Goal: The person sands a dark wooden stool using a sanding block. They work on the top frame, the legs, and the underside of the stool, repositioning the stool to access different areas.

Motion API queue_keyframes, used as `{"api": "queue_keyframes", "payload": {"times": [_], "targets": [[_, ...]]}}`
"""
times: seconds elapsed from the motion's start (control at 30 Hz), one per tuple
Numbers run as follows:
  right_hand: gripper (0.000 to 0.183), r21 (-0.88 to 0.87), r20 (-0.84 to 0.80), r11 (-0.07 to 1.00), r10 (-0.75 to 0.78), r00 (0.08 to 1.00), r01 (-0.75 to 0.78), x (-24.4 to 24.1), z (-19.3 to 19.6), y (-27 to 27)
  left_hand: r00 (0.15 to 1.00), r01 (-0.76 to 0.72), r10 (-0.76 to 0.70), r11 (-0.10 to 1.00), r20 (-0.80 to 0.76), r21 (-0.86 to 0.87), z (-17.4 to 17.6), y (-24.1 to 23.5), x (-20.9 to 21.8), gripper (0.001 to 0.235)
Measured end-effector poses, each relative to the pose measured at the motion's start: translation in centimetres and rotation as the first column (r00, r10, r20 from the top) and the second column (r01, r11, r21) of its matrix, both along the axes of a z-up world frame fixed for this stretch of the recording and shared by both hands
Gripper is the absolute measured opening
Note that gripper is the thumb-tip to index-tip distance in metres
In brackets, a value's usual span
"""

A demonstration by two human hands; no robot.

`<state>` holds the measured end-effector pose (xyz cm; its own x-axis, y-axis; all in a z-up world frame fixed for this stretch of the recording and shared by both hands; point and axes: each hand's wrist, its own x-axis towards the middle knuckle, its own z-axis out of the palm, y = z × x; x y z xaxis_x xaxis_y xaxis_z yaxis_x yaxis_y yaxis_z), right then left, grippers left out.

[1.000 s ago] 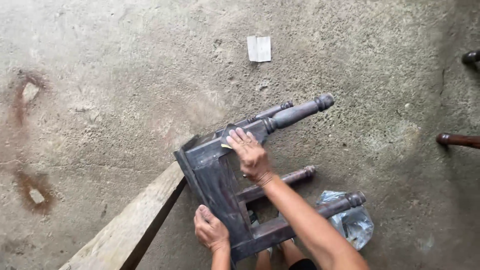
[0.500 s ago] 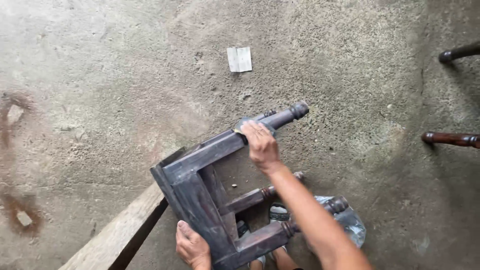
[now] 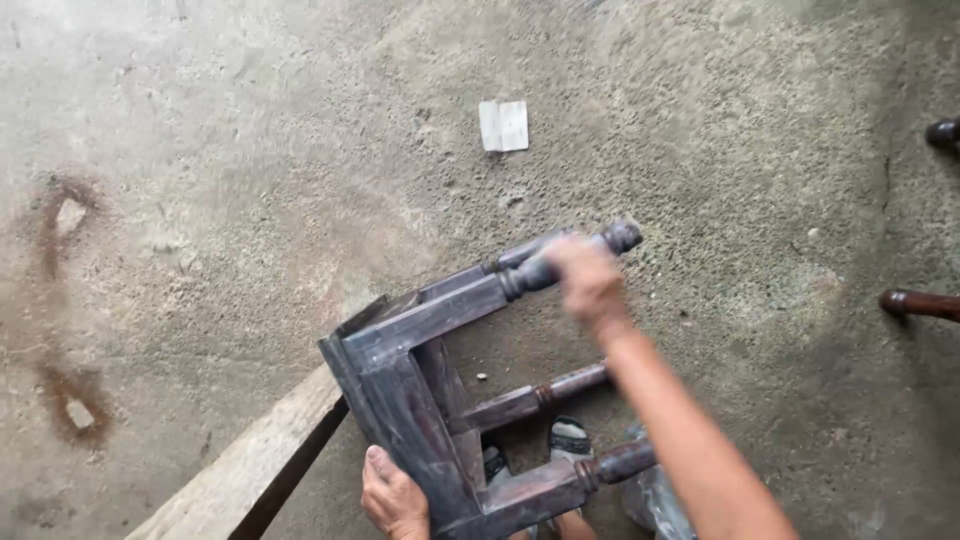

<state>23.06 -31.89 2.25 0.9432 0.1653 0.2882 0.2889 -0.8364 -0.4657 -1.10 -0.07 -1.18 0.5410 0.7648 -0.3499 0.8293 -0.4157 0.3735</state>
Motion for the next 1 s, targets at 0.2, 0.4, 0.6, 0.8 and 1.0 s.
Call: {"api": "queue_keyframes", "payload": {"times": [0.2,0.4,0.6,0.8,1.0], "targets": [[0.029,-0.165,-0.143,0.957,-0.262,0.955,0.238,-0.6,-1.7,5.0,0.999,0.033,-0.034,0.999,0.032,0.019,-0.2,0.7,-0.7,0.068],[0.034,-0.054,-0.162,0.998,0.006,0.987,-0.015,1.1,0.4,0.7,0.998,0.042,-0.043,0.999,0.038,0.026,-1.4,0.8,-0.8,0.07],[0.039,-0.113,0.022,0.991,-0.065,0.998,0.067,-3.3,-0.9,-7.5,1.0,0.028,-0.029,0.999,0.009,0.032,-0.7,0.6,-0.9,0.072],[0.032,-0.059,0.004,0.977,-0.206,0.978,0.206,0.4,0.0,-7.5,0.999,0.005,-0.003,0.998,-0.036,0.062,-0.7,0.7,-0.9,0.072],[0.031,-0.103,-0.314,0.977,-0.211,0.926,0.188,1.7,-0.2,-8.7,1.0,-0.027,0.028,0.996,-0.011,0.084,-3.2,0.8,-2.1,0.068]]}}
